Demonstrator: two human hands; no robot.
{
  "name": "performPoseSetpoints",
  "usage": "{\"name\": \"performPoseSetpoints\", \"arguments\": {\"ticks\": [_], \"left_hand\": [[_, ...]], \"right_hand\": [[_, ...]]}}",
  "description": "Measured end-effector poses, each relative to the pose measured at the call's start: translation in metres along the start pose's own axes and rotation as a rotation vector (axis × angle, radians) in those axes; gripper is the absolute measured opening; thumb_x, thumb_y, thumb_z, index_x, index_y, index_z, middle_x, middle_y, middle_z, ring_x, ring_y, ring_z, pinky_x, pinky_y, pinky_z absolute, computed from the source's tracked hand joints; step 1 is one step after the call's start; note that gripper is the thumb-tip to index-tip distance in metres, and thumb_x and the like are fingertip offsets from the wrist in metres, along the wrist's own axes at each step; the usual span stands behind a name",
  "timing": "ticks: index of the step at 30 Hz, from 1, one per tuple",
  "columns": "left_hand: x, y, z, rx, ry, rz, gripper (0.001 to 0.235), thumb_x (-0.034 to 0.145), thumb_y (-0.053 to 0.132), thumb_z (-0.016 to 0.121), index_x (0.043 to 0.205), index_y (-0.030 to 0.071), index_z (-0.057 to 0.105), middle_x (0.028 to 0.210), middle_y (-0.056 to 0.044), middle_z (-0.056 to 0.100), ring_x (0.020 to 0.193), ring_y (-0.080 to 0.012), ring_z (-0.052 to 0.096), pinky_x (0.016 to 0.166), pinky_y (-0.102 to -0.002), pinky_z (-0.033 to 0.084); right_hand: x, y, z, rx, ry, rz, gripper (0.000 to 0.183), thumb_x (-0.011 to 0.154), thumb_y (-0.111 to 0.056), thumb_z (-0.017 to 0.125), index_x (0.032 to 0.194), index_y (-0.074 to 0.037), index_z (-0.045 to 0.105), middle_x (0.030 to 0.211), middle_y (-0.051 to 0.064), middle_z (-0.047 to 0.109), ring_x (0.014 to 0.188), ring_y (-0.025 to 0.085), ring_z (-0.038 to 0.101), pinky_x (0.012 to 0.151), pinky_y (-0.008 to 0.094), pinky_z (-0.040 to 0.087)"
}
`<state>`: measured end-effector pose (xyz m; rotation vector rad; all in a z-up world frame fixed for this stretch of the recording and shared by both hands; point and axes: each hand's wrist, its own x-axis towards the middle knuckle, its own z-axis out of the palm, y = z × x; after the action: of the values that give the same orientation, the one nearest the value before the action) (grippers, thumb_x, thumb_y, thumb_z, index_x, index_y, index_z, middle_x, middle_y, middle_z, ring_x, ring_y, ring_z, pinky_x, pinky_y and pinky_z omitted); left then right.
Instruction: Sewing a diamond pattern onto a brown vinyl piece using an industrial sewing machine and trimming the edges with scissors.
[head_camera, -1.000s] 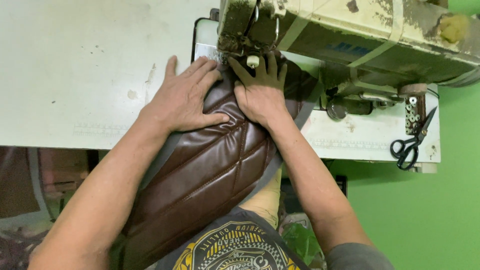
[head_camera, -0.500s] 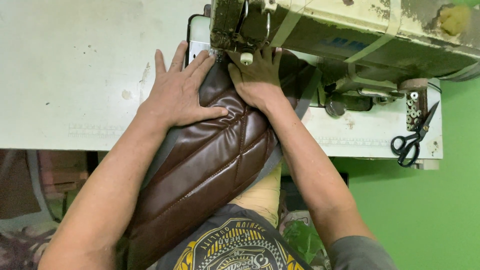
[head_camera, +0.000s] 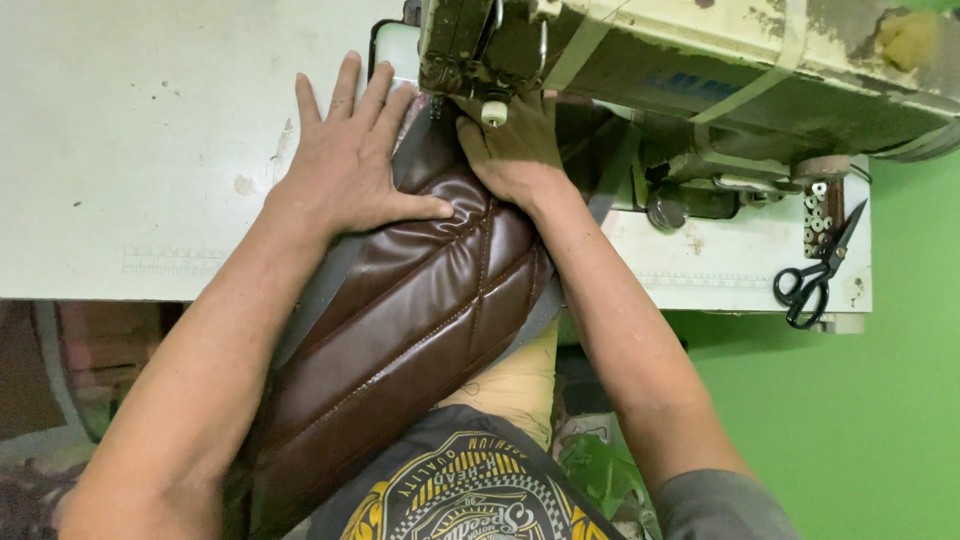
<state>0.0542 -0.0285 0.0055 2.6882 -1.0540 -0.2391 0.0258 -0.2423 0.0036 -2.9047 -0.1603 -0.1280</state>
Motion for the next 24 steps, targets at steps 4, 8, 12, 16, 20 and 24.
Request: {"name": "performPoseSetpoints", "arguments": {"ticks": [4,8,12,16,20,24], "left_hand": [[-0.022,0.008,0.015,0.064,0.219,0.158,0.107,0.083,0.092,0.037,0.160,0.018,0.035,0.166,-0.028,0.020,0.153,-0.0481,0.009,0.111,-0.080,0.008],[-0.033,0.010,0.024,0.107,0.330,0.133,0.090,0.089,0.086,0.041,0.155,0.026,0.051,0.165,-0.024,0.034,0.151,-0.0504,0.013,0.107,-0.084,0.015],[-0.032,0.016,0.024,0.109,0.274,0.045,0.097,0.086,0.089,0.042,0.157,0.024,0.048,0.166,-0.022,0.032,0.152,-0.0490,0.009,0.106,-0.084,0.013],[-0.027,0.016,0.025,0.027,0.224,-0.007,0.096,0.085,0.089,0.043,0.157,0.025,0.047,0.167,-0.021,0.024,0.151,-0.0483,0.006,0.106,-0.084,0.010],[-0.028,0.018,0.029,0.003,0.249,-0.020,0.095,0.086,0.088,0.041,0.158,0.025,0.045,0.167,-0.022,0.024,0.151,-0.0481,0.007,0.106,-0.084,0.010],[-0.026,0.018,0.025,-0.041,0.211,-0.038,0.095,0.086,0.088,0.039,0.158,0.026,0.044,0.166,-0.023,0.021,0.151,-0.0484,0.006,0.106,-0.084,0.009]], "right_hand": [[-0.001,0.014,0.015,0.005,0.027,-0.006,0.043,0.096,-0.035,0.045,0.132,-0.026,0.068,0.144,0.015,0.057,0.134,0.044,0.041,0.105,0.068,0.026],[0.002,0.012,0.013,-0.007,0.026,-0.013,0.043,0.100,-0.040,0.042,0.132,-0.029,0.069,0.136,0.014,0.064,0.125,0.044,0.049,0.101,0.061,0.030],[0.005,0.018,0.017,0.052,0.055,-0.025,0.046,0.103,-0.043,0.039,0.114,-0.021,0.078,0.113,0.016,0.074,0.110,0.042,0.061,0.094,0.058,0.035],[0.013,0.026,0.026,0.036,0.029,-0.015,0.048,0.104,-0.048,0.040,0.090,-0.021,0.077,0.089,0.015,0.077,0.089,0.047,0.066,0.082,0.055,0.042],[0.014,0.029,0.028,0.094,-0.026,0.075,0.061,0.106,-0.056,0.040,0.062,-0.015,0.053,0.057,0.010,0.063,0.068,0.038,0.063,0.084,0.048,0.042],[0.015,0.031,0.025,0.117,0.004,0.024,0.062,0.103,-0.056,0.037,0.089,-0.010,0.075,0.086,0.019,0.077,0.091,0.047,0.067,0.086,0.052,0.044]]}}
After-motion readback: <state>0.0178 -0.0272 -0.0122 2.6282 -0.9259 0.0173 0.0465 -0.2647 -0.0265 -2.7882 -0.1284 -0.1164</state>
